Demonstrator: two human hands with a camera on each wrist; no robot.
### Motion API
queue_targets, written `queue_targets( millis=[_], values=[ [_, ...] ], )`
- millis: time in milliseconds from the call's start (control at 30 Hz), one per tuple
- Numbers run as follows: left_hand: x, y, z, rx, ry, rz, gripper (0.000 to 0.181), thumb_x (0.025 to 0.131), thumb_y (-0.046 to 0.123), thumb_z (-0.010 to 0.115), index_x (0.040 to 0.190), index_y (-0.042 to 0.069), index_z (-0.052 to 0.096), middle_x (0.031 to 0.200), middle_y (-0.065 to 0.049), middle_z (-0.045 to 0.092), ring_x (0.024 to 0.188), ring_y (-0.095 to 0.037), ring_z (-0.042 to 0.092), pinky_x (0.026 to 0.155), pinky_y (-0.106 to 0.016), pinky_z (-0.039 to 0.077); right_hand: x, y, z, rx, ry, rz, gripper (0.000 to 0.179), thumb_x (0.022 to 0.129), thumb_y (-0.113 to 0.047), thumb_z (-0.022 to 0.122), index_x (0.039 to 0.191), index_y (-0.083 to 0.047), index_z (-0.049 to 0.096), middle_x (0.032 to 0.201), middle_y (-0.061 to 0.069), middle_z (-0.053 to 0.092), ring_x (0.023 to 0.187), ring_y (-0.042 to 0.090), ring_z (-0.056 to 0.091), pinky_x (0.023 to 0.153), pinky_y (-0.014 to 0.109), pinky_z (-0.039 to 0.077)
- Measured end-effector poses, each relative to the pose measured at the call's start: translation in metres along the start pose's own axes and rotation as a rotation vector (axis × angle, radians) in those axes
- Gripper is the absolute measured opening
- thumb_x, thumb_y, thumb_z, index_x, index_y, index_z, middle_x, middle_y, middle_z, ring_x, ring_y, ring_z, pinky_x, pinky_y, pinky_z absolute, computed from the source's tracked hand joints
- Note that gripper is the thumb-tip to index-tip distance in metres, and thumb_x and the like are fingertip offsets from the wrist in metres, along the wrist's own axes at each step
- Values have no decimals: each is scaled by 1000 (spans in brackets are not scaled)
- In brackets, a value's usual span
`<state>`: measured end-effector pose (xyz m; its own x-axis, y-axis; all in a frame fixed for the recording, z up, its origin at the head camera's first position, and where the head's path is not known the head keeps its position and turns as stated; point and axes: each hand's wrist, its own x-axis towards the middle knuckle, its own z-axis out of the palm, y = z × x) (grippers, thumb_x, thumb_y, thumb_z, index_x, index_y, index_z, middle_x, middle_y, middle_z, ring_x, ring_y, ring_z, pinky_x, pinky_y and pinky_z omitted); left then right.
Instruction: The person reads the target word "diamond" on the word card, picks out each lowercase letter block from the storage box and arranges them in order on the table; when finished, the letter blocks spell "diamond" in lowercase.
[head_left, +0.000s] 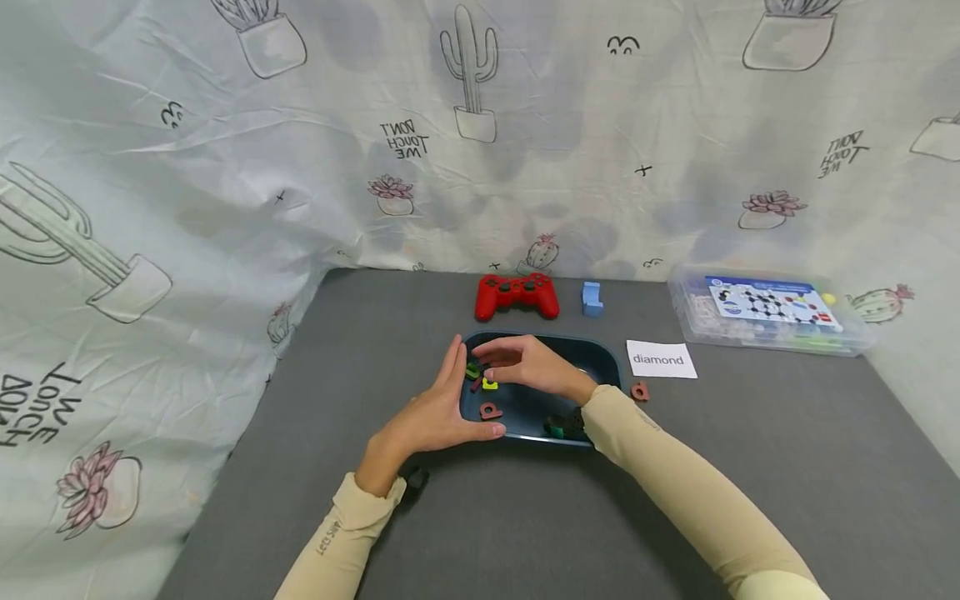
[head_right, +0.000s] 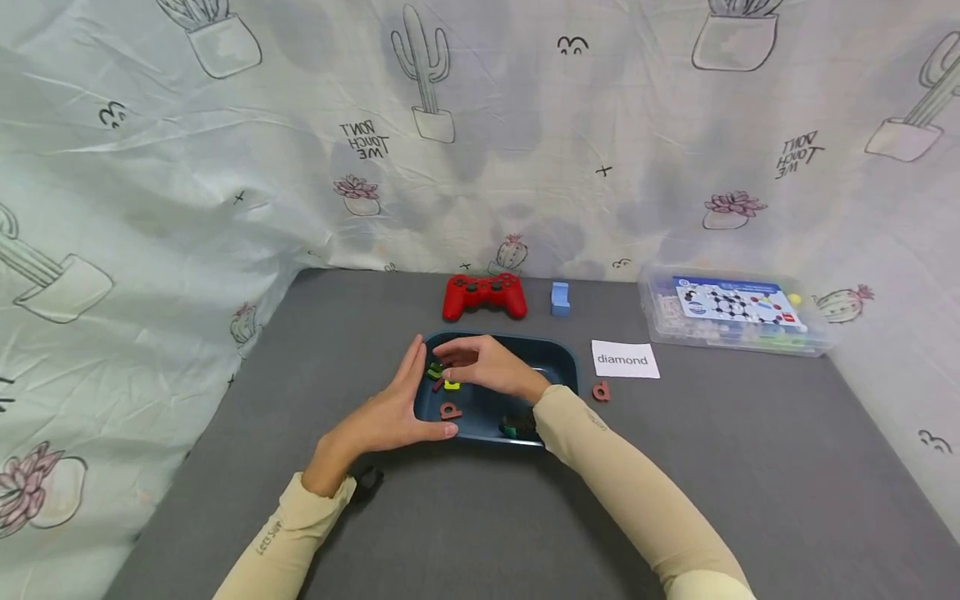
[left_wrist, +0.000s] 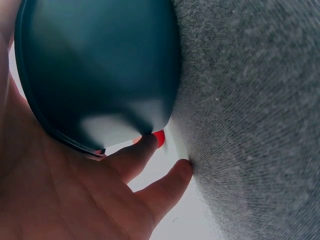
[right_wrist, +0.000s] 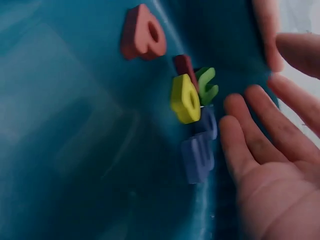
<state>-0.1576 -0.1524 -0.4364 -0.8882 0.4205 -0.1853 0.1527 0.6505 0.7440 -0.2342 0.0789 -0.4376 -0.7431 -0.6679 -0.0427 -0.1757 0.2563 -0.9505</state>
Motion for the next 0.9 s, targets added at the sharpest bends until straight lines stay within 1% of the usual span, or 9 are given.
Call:
queue_targets(
  millis=[67, 200, 300, 400, 500, 600, 800, 900],
  values=[
    [0, 0, -1, 6, -1, 6, 136, 84, 68, 81, 171, 24, -15, 176, 11, -22, 150, -42, 41, 108, -62, 48, 3, 1, 1, -21, -33, 2, 44, 103, -7, 69, 146, 1, 64, 143, 15, 67, 129, 29, 65, 108, 42, 52],
    [0, -1, -2, 5, -4, 22, 137, 84, 70, 80, 171, 22, -14, 177, 7, -22, 152, -42, 37, 109, -64, 45, 5, 1, 2, -39, -99, -11, 42, 102, -3, 68, 144, 3, 65, 141, 15, 68, 129, 30, 65, 110, 42, 50],
    [1, -2, -3, 6, -7, 22, 136, 85, 68, 80, 172, 21, -14, 176, 8, -23, 154, -43, 33, 111, -67, 42, 6, 1, 2, -68, -137, -27, 40, 103, -3, 67, 142, 4, 66, 140, 16, 68, 126, 30, 65, 110, 42, 50],
    [2, -2, -3, 12, -8, 18, 135, 85, 68, 80, 172, 21, -13, 176, 9, -24, 155, -43, 32, 110, -69, 42, 6, 2, 1, -128, -160, -42, 36, 103, -5, 68, 138, 4, 69, 135, 16, 71, 119, 28, 68, 107, 41, 52],
    [2, -2, -2, 11, -9, 20, 135, 86, 66, 81, 172, 20, -13, 176, 7, -23, 155, -43, 31, 110, -68, 43, 6, 4, -1, -200, -167, -52, 31, 103, -4, 68, 133, 2, 72, 128, 13, 73, 108, 23, 69, 102, 38, 55],
    [2, -1, -2, 12, -13, 23, 136, 85, 68, 80, 172, 20, -13, 177, 7, -23, 155, -42, 33, 109, -65, 45, 7, 7, -1, -273, -169, -74, 28, 101, 0, 68, 128, 0, 76, 124, 10, 73, 101, 18, 68, 97, 35, 57],
    [1, -1, -2, 13, -6, 21, 135, 86, 69, 79, 171, 21, -14, 177, 7, -23, 154, -41, 35, 109, -64, 46, 9, 7, 0, -387, -171, -141, 24, 96, 8, 70, 114, -3, 80, 115, 7, 71, 96, 16, 65, 92, 30, 58],
    [1, -1, -1, 15, -8, 23, 136, 85, 72, 78, 171, 21, -14, 176, 6, -24, 154, -40, 34, 109, -63, 46, 9, 6, 0, -418, -161, -144, 22, 94, 10, 73, 107, -4, 82, 109, 4, 70, 93, 15, 64, 89, 29, 58]
  ],
)
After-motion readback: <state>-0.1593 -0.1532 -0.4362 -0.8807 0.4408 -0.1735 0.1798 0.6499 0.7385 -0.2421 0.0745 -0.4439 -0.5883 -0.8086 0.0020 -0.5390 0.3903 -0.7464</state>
